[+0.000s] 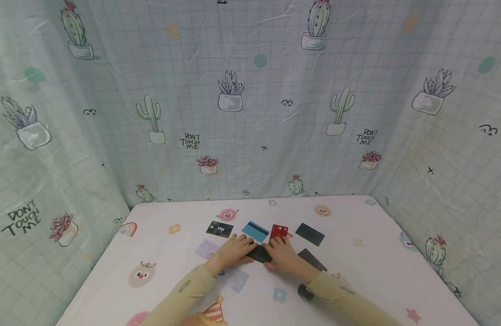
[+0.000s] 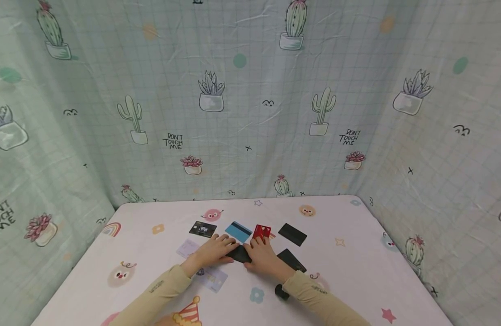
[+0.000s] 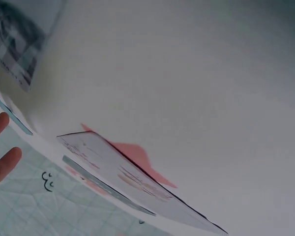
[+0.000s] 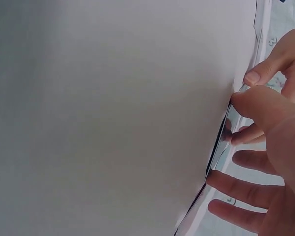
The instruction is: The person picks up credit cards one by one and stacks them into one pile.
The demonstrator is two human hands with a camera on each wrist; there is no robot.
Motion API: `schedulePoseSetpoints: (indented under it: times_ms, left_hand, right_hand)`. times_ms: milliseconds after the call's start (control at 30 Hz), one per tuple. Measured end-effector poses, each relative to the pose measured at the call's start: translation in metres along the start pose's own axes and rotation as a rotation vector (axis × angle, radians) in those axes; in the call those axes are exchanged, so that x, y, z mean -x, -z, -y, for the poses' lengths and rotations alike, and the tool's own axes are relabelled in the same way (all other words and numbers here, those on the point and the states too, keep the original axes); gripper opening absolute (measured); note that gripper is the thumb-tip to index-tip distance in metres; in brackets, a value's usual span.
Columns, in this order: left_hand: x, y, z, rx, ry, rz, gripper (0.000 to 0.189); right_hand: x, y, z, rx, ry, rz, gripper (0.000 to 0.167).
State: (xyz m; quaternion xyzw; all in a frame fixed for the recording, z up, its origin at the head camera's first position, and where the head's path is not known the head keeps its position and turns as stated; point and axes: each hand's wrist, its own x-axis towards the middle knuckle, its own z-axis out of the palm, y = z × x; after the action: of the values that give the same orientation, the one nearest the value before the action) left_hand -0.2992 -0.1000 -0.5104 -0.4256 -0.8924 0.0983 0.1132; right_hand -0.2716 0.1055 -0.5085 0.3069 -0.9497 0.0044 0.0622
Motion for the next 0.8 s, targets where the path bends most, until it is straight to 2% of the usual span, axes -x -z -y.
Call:
schedulePoseSetpoints:
  times_ms: [267,400,800]
  left_hand:
    - [0.0016,-0.0044,0.0018,-0.086,-0.075,-0.057,0.044]
    - [0.0024,-0.0037,0.001,-0.105,-0.087,-0.068,0.044]
    - [0.0032,-0.0018,-0.0003,-0.087,-0.088,-0.032,0.045]
  right_hand:
    - [-0.0013,-0.0024,-0.0006,0.014,0.018,0.014,0.055]
    - [-0.0009,-0.0011,0.001,0.033,0.046,0.016,0.053]
    - [-0.0018,-0.0018,0.0006,0.031,0.07,0.018,0.052]
